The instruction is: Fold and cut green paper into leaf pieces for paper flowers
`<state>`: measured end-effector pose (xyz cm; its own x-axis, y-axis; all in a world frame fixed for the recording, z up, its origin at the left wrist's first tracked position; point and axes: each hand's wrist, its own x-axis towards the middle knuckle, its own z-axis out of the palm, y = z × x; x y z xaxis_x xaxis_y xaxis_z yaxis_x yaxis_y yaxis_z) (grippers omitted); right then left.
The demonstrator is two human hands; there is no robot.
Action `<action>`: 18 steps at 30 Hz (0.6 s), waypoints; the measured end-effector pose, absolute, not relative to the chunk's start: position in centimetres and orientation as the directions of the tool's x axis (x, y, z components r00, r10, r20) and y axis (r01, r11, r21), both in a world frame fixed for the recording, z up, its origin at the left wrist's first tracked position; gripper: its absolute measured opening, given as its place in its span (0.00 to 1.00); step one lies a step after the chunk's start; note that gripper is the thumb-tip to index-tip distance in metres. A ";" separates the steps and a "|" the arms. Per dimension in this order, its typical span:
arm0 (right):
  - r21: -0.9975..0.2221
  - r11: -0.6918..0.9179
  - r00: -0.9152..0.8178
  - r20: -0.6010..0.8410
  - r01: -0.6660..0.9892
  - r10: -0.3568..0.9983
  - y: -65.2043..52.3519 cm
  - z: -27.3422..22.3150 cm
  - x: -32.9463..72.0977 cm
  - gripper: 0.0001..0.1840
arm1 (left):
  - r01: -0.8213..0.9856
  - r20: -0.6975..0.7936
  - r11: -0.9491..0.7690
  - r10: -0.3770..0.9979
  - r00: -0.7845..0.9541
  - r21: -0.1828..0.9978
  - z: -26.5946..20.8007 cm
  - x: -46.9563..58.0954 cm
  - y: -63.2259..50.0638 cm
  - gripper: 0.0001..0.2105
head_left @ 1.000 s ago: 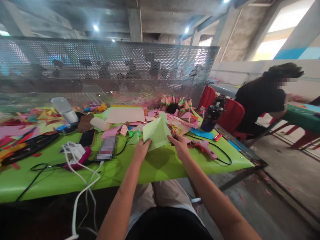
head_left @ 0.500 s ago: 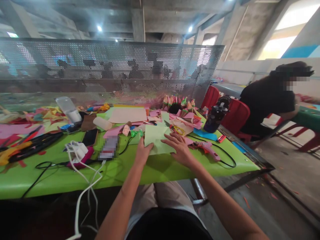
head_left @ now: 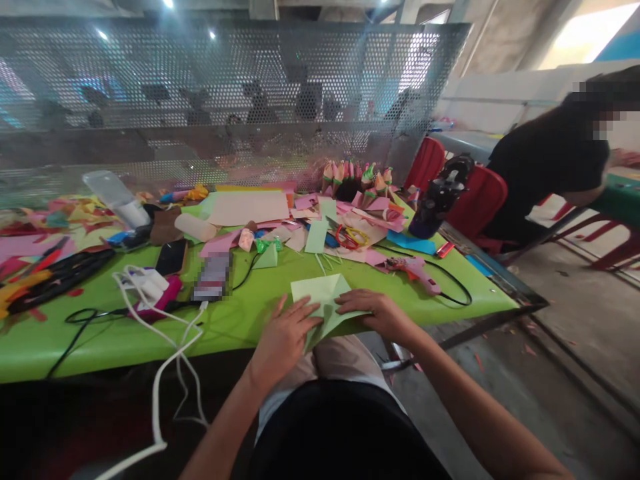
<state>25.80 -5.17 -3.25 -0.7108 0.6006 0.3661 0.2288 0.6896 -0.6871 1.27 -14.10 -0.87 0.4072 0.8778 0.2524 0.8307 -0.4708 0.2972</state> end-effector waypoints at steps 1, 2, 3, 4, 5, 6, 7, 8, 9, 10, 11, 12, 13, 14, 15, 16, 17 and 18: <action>-0.701 0.673 -0.705 0.353 0.237 0.615 -5.2 -3.3 26.1 0.28 | 0.803 0.195 -0.482 0.876 0.441 0.349 -0.9 1.0 -14.0 0.22; -0.712 0.658 -0.697 0.341 0.247 0.630 -5.1 -3.4 26.3 0.24 | 0.784 0.149 -0.475 0.878 0.456 0.399 -0.9 0.7 -14.0 0.20; -0.721 0.644 -0.690 0.331 0.256 0.644 -5.1 -3.4 26.5 0.21 | 0.770 0.116 -0.460 0.880 0.460 0.441 -0.8 0.5 -13.9 0.18; -0.731 0.630 -0.683 0.321 0.262 0.656 -5.1 -3.4 26.6 0.18 | 0.757 0.090 -0.447 0.882 0.463 0.476 -0.7 0.2 -13.9 0.17; -0.739 0.618 -0.677 0.312 0.267 0.666 -5.0 -3.4 26.7 0.15 | 0.742 0.072 -0.441 0.878 0.473 0.505 -0.6 0.0 -13.9 0.18; -0.746 0.607 -0.671 0.303 0.276 0.677 -5.0 -3.4 26.7 0.13 | 0.726 0.057 -0.440 0.872 0.486 0.529 -0.5 -0.2 -14.0 0.20; -0.751 0.593 -0.660 0.292 0.291 0.692 -4.9 -3.3 26.7 0.12 | 0.713 0.048 -0.439 0.867 0.497 0.547 -0.4 -0.3 -14.0 0.23; -0.755 0.576 -0.646 0.275 0.313 0.712 -4.9 -3.2 26.6 0.11 | 0.705 0.045 -0.433 0.867 0.497 0.562 -0.4 -0.3 -14.0 0.27; -0.760 0.554 -0.628 0.255 0.340 0.736 -4.8 -3.1 26.5 0.10 | 0.702 0.049 -0.421 0.874 0.484 0.575 -0.4 -0.2 -14.0 0.30; -0.767 0.528 -0.605 0.235 0.365 0.761 -4.6 -3.1 26.3 0.10 | 0.701 0.060 -0.403 0.886 0.459 0.588 -0.6 0.0 -14.0 0.29; -0.776 0.500 -0.581 0.218 0.385 0.784 -4.5 -3.0 26.1 0.11 | 0.704 0.084 -0.376 0.907 0.413 0.603 -0.8 0.2 -13.9 0.26; -0.785 0.476 -0.559 0.205 0.396 0.803 -4.3 -3.0 25.9 0.12 | 0.708 0.117 -0.340 0.931 0.345 0.619 -1.0 0.5 -13.7 0.21; -0.791 0.460 -0.539 0.200 0.404 0.818 -4.0 -2.9 25.7 0.13 | 0.714 0.156 -0.299 0.953 0.261 0.633 -1.2 0.8 -13.6 0.16; -0.791 0.452 -0.519 0.203 0.413 0.830 -3.8 -2.9 25.4 0.14 | 0.724 0.196 -0.252 0.967 0.162 0.642 -1.5 1.2 -13.4 0.14; -0.782 0.452 -0.501 0.210 0.429 0.840 -3.6 -2.8 25.1 0.15 | 0.738 0.229 -0.206 0.971 0.072 0.642 -1.6 1.5 -13.2 0.14; -0.766 0.457 -0.486 0.218 0.452 0.846 -3.4 -2.7 24.8 0.15 | 0.759 0.256 -0.165 0.967 -0.002 0.630 -1.8 1.9 -13.1 0.14; -0.745 0.465 -0.475 0.225 0.479 0.851 -3.2 -2.7 24.5 0.15 | 0.782 0.280 -0.126 0.958 -0.064 0.610 -1.9 2.2 -13.0 0.14; -0.722 0.472 -0.468 0.230 0.506 0.853 -3.1 -2.6 24.2 0.14 | 0.804 0.303 -0.092 0.946 -0.112 0.587 -2.0 2.5 -12.9 0.12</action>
<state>24.20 -3.06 -2.55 -0.4676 0.8534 0.2303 0.5061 0.4721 -0.7217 2.48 -12.91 -1.99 -0.1123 0.9464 0.3028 0.8041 -0.0924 0.5872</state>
